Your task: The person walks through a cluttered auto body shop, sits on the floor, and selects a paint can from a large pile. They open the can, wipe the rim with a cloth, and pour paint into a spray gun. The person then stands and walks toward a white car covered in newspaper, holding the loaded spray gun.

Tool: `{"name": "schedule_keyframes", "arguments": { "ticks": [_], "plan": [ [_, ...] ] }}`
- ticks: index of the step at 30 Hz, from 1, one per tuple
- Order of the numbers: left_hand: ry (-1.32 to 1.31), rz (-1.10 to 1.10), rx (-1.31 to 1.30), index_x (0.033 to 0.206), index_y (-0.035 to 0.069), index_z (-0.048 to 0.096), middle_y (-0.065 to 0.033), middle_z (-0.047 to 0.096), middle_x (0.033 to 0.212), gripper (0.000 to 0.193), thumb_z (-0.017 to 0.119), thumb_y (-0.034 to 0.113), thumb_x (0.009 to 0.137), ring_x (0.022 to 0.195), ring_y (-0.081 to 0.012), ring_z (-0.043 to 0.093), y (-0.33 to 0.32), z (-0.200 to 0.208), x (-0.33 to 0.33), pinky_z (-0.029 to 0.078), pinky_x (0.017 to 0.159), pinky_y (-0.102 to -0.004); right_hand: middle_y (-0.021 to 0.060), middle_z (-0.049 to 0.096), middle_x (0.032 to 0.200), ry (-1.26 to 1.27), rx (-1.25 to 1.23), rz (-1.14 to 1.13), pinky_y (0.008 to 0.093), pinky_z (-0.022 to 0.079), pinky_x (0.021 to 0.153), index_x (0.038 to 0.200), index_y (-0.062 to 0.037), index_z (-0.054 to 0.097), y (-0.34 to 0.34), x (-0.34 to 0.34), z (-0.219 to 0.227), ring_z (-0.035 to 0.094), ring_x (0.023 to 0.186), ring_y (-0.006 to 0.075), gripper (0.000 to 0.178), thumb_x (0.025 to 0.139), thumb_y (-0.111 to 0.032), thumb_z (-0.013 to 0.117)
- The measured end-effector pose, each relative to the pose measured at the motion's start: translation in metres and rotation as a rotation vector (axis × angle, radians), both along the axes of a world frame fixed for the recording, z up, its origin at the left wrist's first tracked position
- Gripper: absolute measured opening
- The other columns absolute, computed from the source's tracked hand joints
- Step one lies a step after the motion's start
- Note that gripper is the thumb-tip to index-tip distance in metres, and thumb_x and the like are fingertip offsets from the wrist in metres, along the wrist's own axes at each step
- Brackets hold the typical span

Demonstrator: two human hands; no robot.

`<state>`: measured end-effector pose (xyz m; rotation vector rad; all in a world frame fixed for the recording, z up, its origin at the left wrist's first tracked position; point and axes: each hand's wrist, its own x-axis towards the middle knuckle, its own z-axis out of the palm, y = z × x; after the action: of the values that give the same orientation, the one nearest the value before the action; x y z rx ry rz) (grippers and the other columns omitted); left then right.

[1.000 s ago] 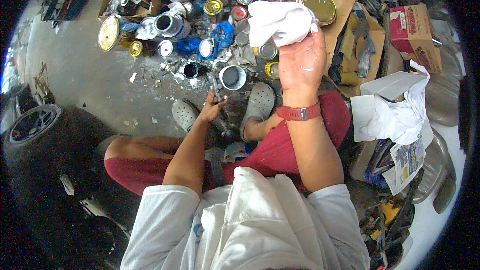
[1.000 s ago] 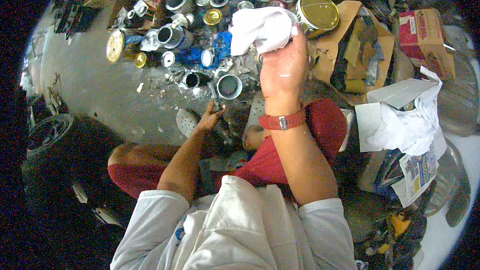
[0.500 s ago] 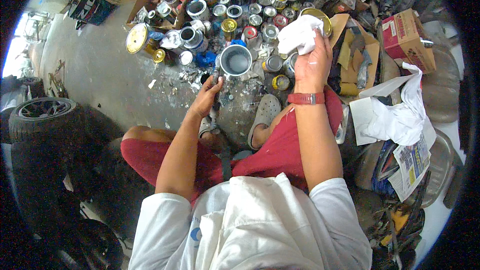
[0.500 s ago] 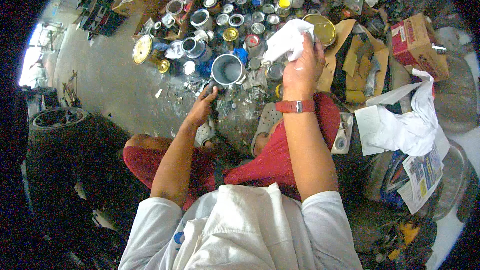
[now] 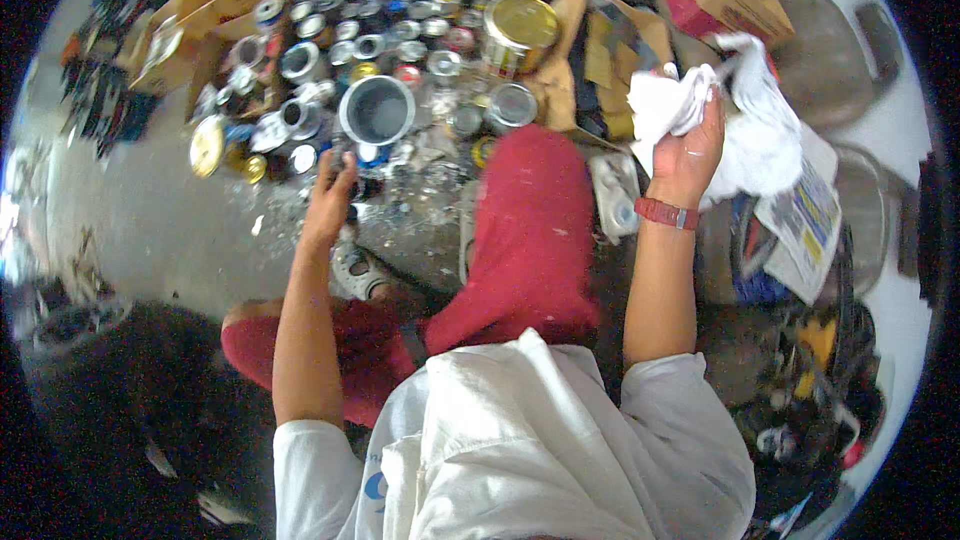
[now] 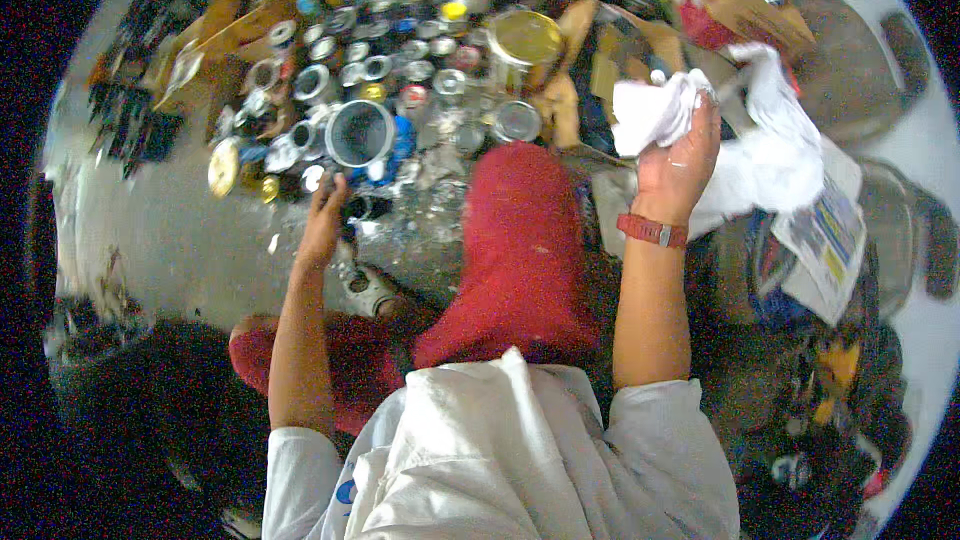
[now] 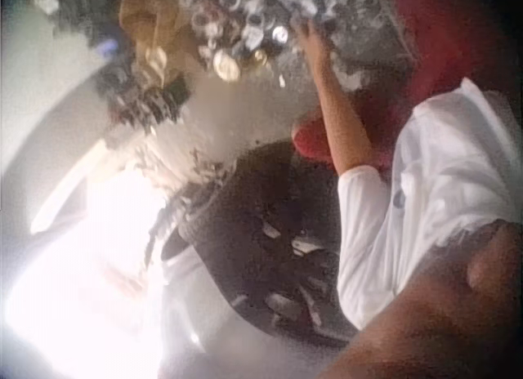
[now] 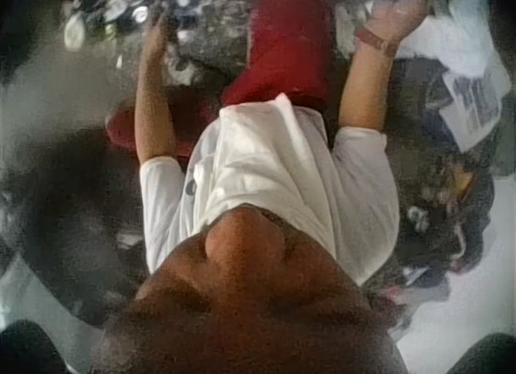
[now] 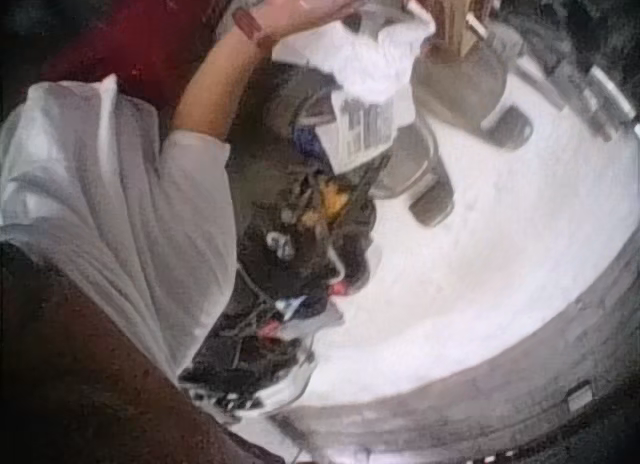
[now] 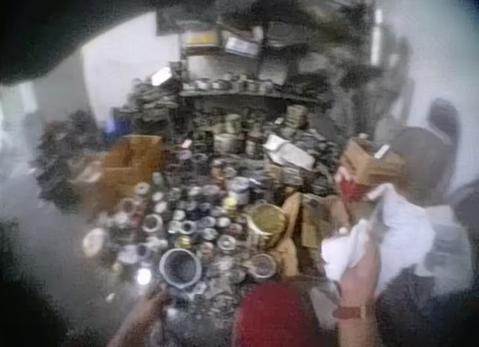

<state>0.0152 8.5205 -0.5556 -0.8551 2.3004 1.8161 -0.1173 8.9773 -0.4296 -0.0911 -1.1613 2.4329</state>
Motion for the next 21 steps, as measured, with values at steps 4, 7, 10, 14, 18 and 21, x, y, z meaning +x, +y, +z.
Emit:
{"name": "schedule_keyframes", "arguments": {
  "ticks": [4, 7, 10, 14, 18, 21],
  "plan": [
    [-0.023, -0.115, 0.077, 0.129, 0.004, 0.055, -0.0076, 0.061, 0.104, 0.056, 0.062, 0.053, 0.103, 0.096, -0.0187, 0.053, 0.009, -0.021, -0.016, 0.043, 0.09, -0.0319, 0.015, 0.071, 0.111, -0.448, 0.404, -0.197, 0.0398, 0.06, 0.09, 0.121, 0.0055, 0.063, 0.098, 0.067, -0.042, 0.072, 0.096, 0.029, 0.046, 0.1, -0.034, 0.07],
    [0.025, -0.069, 0.037, 0.122, 0.005, 0.056, -0.0057, 0.062, 0.102, 0.049, 0.06, 0.05, 0.105, 0.094, -0.0176, 0.054, 0.029, -0.036, -0.024, 0.044, 0.088, -0.0316, 0.0139, 0.067, 0.122, -0.721, 0.938, -0.307, 0.0357, 0.055, 0.091, 0.123, 0.0043, 0.063, 0.11, 0.136, -0.101, 0.067, 0.102, 0.0238, 0.051, 0.091, -0.029, 0.082],
    [-0.033, -0.088, 0.046, 0.124, 0.005, 0.056, -0.0061, 0.064, 0.102, 0.047, 0.061, 0.049, 0.105, 0.095, -0.0179, 0.056, 0.044, -0.059, -0.039, 0.045, 0.088, -0.0336, 0.0148, 0.065, 0.126, -0.889, 0.926, -0.213, 0.0381, 0.052, 0.097, 0.126, 0.0019, 0.063, 0.091, 0.179, -0.147, 0.063, 0.11, 0.0255, 0.051, 0.086, -0.021, 0.086],
    [0.016, -0.088, 0.13, 0.128, 0.007, 0.054, -0.0086, 0.065, 0.102, 0.047, 0.063, 0.047, 0.105, 0.094, -0.0174, 0.059, 0.054, -0.101, -0.045, 0.048, 0.084, -0.0343, 0.0225, 0.063, 0.127, -0.574, 1.555, -0.405, 0.0461, 0.049, 0.104, 0.124, 0.0017, 0.064, 0.081, 0.159, -0.165, 0.06, 0.12, 0.0395, 0.043, 0.089, -0.017, 0.08],
    [-0.001, -0.062, 0.469, 0.128, 0.007, 0.051, -0.0082, 0.066, 0.101, 0.047, 0.062, 0.047, 0.105, 0.09, -0.0158, 0.061, 0.051, -0.131, -0.051, 0.049, 0.078, -0.0325, 0.0194, 0.061, 0.122, -0.518, 1.806, -0.157, 0.0479, 0.052, 0.097, 0.118, -0.0002, 0.07, 0.09, 0.108, -0.154, 0.061, 0.112, 0.041, 0.038, 0.085, -0.017, 0.079],
    [-0.022, -0.011, 0.623, 0.125, 0.009, 0.052, -0.0059, 0.064, 0.098, 0.043, 0.061, 0.047, 0.106, 0.085, -0.0136, 0.058, 0.039, -0.144, -0.048, 0.048, 0.074, -0.0318, 0.017, 0.062, 0.118, -0.623, 1.906, -0.001, 0.0488, 0.054, 0.092, 0.113, -0.0008, 0.071, 0.094, 0.091, -0.151, 0.063, 0.108, 0.0395, 0.036, 0.081, -0.015, 0.081]
  ]
}}
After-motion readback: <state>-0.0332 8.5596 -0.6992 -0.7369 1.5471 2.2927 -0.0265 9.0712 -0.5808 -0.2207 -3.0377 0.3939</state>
